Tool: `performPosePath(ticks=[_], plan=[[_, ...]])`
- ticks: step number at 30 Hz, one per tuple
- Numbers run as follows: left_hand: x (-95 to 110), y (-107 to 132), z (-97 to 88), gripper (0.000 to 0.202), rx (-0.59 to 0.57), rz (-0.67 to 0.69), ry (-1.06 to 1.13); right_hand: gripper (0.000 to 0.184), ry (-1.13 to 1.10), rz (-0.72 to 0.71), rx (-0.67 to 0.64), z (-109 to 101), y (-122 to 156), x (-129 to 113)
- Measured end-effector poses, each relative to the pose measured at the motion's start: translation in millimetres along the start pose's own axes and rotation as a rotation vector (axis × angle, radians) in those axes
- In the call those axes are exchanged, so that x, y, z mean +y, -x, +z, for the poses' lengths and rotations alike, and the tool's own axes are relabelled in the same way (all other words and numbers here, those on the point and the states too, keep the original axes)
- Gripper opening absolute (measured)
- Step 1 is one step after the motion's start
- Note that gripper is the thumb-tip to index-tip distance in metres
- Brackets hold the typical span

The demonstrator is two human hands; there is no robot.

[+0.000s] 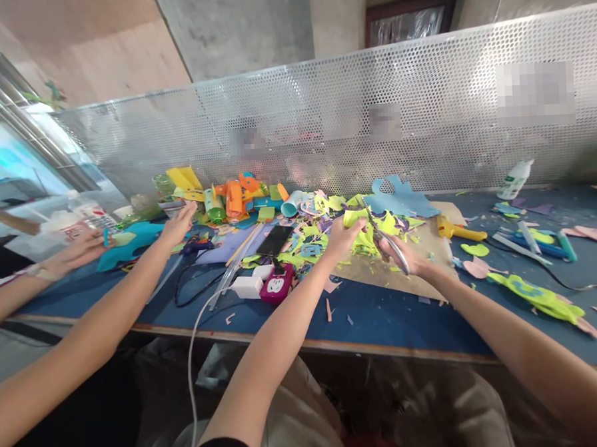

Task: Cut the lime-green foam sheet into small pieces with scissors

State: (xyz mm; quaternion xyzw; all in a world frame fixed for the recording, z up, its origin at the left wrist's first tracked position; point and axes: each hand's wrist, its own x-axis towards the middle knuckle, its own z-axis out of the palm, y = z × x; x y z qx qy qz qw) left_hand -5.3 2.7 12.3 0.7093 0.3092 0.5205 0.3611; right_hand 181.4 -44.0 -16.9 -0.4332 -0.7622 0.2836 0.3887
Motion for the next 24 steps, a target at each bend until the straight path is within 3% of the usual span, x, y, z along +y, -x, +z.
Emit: performPosePath(ticks=[8, 12, 17, 24], plan=[[10.6, 0.0, -8.2, 0.038, -0.051, -0.005, -0.016, 0.057, -0.057, 0.062, 0.033, -0.1, 3.8, -5.2], [14.2, 0.5, -10.8, 0.040, -0.053, 0.006, -0.014, 0.056, 0.040, 0.082, 0.086, -4.5, 2.5, -4.1], [11.5, 1.2, -10.3, 0.044, -0.023, -0.005, -0.017, 0.056, 0.172, 0.094, 0.144, -12.4, -2.6, -1.0], [3.8, -0.9, -4.6, 0.041, 0.070, -0.019, 0.053, 0.050, 0.040, 0.104, 0.073, -10.2, -0.9, 3.1]])
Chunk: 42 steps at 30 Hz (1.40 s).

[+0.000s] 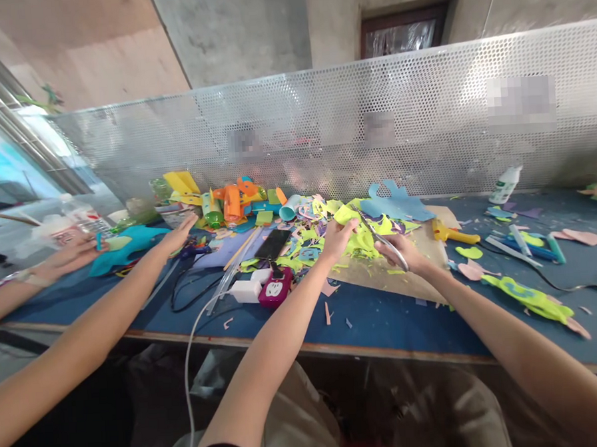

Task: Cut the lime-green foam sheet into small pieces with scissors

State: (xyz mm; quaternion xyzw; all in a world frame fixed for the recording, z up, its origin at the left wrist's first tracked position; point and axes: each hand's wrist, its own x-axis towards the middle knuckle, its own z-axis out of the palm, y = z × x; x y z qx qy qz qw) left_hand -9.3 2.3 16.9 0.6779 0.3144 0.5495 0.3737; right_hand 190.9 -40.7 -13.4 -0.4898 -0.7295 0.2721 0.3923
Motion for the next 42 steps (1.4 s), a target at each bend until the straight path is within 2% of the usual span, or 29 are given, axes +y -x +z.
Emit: performPosePath(ticks=[4, 7, 12, 21, 24, 28, 30, 34, 37, 42], plan=[[-2.5, -1.1, 3.0, 0.039, 0.026, -0.016, 0.013, 0.049, -0.017, -0.099, -0.089, -0.1, 0.0, 0.2], [-3.5, -0.9, 3.5, 0.038, -0.012, -0.009, -0.006, 0.051, 0.002, -0.143, -0.091, -0.4, -0.3, 0.3], [-3.6, 0.4, 2.3, 0.038, -0.123, 0.010, -0.023, 0.054, -0.090, -0.129, -0.114, 1.3, 1.2, 1.6], [-2.6, -1.9, -1.0, 0.033, -0.154, 0.041, 0.005, 0.064, -0.069, -0.132, -0.147, 3.8, 0.7, 6.2], [-1.3, -2.5, -2.3, 0.037, -0.135, 0.022, -0.012, 0.061, -0.058, -0.072, -0.108, 3.3, 1.0, 2.4], [0.1, -3.0, -3.7, 0.042, -0.099, 0.002, -0.012, 0.054, -0.016, 0.085, 0.021, 4.5, -0.7, -2.8], [-0.1, -2.8, -3.5, 0.042, -0.089, -0.008, -0.020, 0.052, 0.013, 0.115, 0.054, 5.2, -2.1, -4.0], [-2.3, -3.3, -1.9, 0.043, -0.052, -0.004, -0.023, 0.053, 0.005, 0.054, 0.032, 2.8, -3.1, -5.1], [-2.7, -4.6, -3.0, 0.046, -0.030, 0.022, -0.016, 0.054, -0.035, -0.005, -0.031, -1.2, -2.3, -5.7], [0.5, -4.4, -8.3, 0.047, -0.121, -0.003, -0.092, 0.054, -0.015, -0.028, -0.086, -4.0, -2.3, -2.4]])
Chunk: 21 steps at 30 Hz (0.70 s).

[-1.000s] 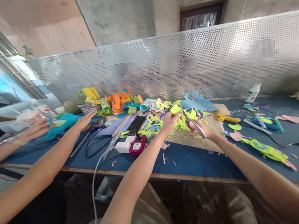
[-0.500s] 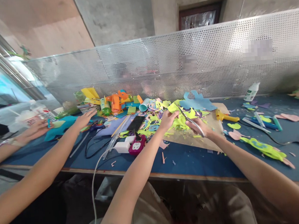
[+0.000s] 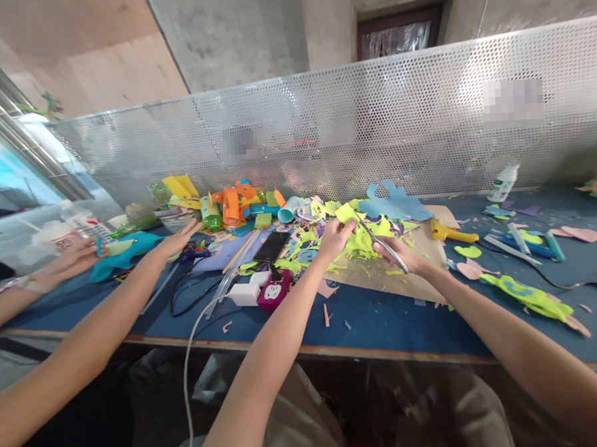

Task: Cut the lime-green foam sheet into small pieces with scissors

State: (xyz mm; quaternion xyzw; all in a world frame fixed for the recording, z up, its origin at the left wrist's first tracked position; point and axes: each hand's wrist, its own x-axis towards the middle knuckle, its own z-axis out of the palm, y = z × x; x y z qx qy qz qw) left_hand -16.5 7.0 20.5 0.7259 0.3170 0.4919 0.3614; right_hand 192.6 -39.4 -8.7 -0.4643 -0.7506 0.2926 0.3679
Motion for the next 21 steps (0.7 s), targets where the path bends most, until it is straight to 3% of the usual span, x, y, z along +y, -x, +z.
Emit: performPosePath(ticks=[9, 16, 21], plan=[[-3.2, -0.5, -1.6, 0.043, -0.162, 0.026, -0.001, 0.052, -0.009, -0.041, -0.059, -0.8, 2.5, 9.2], [-3.6, -2.1, -3.7, 0.041, -0.162, 0.041, 0.028, 0.059, 0.033, 0.055, -0.008, 2.3, 3.9, 1.4], [-5.5, -2.0, -4.2, 0.040, -0.155, 0.028, 0.021, 0.058, 0.108, -0.028, 0.027, 2.9, 1.5, 2.8]])
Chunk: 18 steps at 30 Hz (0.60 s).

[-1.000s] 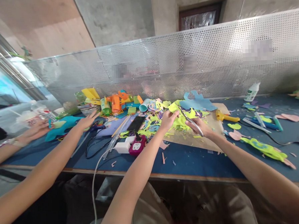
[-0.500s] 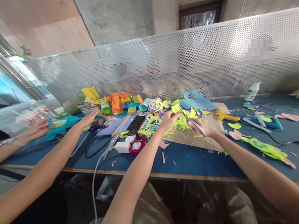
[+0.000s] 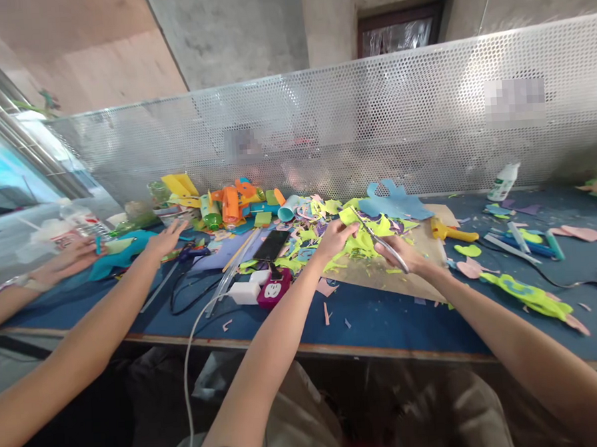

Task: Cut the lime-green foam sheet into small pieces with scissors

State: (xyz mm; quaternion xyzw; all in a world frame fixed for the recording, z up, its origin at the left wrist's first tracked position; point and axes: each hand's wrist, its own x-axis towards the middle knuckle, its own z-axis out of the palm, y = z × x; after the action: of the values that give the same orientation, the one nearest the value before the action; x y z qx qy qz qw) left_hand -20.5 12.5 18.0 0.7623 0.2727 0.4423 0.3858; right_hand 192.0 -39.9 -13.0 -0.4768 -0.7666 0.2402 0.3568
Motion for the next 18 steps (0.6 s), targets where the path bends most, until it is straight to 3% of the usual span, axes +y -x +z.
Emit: performPosePath(ticks=[4, 12, 18], plan=[[-4.5, -0.5, 1.5, 0.040, -0.056, 0.002, -0.021, 0.054, 0.031, -0.072, -0.030, -0.1, -2.0, 10.3], [0.7, 0.0, 3.6, 0.041, -0.062, -0.020, 0.000, 0.060, 0.035, -0.023, -0.043, -3.4, -0.5, 9.1], [2.0, 0.1, 4.2, 0.038, 0.026, -0.045, 0.074, 0.059, 0.024, -0.038, 0.003, -3.4, -2.2, 13.6]])
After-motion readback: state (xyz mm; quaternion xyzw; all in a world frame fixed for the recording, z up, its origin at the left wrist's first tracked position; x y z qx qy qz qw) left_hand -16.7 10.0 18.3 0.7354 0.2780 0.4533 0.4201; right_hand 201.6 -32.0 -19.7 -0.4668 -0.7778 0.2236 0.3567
